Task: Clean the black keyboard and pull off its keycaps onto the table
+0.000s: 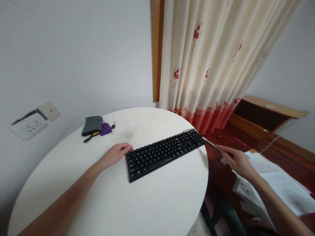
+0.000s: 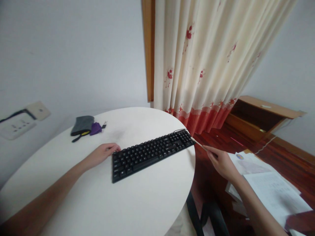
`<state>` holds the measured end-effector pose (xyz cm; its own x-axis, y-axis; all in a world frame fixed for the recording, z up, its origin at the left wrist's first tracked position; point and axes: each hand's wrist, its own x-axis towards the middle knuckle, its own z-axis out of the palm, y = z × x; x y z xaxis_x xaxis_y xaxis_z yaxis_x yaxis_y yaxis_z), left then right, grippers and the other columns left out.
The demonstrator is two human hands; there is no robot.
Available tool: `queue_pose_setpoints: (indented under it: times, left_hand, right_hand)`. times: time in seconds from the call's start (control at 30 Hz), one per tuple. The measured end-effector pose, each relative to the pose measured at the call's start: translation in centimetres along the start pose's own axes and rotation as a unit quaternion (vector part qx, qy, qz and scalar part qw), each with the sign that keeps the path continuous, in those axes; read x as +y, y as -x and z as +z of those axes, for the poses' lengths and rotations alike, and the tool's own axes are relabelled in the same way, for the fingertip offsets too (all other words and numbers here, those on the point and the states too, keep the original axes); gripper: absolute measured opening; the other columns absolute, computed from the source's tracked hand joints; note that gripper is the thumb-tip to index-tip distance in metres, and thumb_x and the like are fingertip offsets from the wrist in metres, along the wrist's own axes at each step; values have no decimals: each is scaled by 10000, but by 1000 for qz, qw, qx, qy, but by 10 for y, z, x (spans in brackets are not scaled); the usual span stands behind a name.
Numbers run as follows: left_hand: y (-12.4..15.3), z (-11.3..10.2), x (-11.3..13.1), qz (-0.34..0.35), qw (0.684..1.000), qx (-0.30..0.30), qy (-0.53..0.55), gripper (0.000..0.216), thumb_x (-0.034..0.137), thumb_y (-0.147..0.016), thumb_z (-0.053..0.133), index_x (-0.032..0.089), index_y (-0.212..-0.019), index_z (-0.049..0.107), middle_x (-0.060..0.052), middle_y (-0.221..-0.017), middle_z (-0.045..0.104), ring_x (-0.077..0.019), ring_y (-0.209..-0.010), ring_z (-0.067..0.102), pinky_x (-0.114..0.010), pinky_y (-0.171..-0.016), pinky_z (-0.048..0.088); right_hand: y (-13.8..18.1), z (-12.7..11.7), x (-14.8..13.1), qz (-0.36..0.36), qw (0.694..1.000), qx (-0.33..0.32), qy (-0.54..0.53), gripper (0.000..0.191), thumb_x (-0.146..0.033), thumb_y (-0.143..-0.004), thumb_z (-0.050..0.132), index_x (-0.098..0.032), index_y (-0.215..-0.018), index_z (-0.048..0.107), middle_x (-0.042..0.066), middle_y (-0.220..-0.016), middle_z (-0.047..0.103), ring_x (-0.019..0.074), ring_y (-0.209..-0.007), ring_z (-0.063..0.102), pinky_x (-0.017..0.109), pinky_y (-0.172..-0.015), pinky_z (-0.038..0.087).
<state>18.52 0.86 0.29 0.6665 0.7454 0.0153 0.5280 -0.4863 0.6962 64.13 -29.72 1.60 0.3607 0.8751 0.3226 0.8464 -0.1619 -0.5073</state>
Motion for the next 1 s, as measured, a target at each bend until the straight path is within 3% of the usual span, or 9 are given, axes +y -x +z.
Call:
queue_pose_setpoints:
  times: [0.27,0.4,0.6,0.83,1.0]
  left_hand:
    - [1,0,3,0,1000,-4,8,428,516,-894,413,190,-802,674,-49,-854,732,-255,-880,653,-333,-823,470]
    - [2,-1,2,-2,1000,-2,4,413,503,-893,421,194,-799,680,-47,-853,738,-251,-874,662,-322,-806,481]
    - [0,-1,-1,5,1000,-4,-5,419,494,-894,417,186,-795,683,-47,-837,732,-240,-851,658,-308,-792,479]
    - [0,0,-3,10,1000,-2,-7,423,494,-897,410,184,-808,683,-52,-853,732,-239,-862,652,-310,-806,472]
    - [0,0,1,-2,1000,-2,-8,425,511,-893,407,191,-801,670,-52,-845,729,-247,-861,652,-324,-818,468]
  right_hand:
    - [-74,51,-2,-41,998,-4,-55,387,-339,-930,479,-180,-1196,711,79,-1139,732,266,-1014,702,355,-925,533]
    - [-89,67,2,-37,998,-18,-45,389,-311,-919,496,-183,-1229,694,80,-1053,760,262,-973,714,370,-923,532]
    - [-73,59,13,-34,999,-32,-28,395,-322,-930,478,-189,-1235,691,81,-1117,739,268,-993,710,366,-927,527]
    - [-30,42,27,-18,998,-51,-18,433,-372,-932,478,-161,-1252,679,76,-1138,731,262,-873,733,332,-772,581]
    - [-3,30,29,-18,999,-48,-3,429,-364,-927,482,-172,-1259,674,77,-1112,742,275,-910,727,337,-771,579]
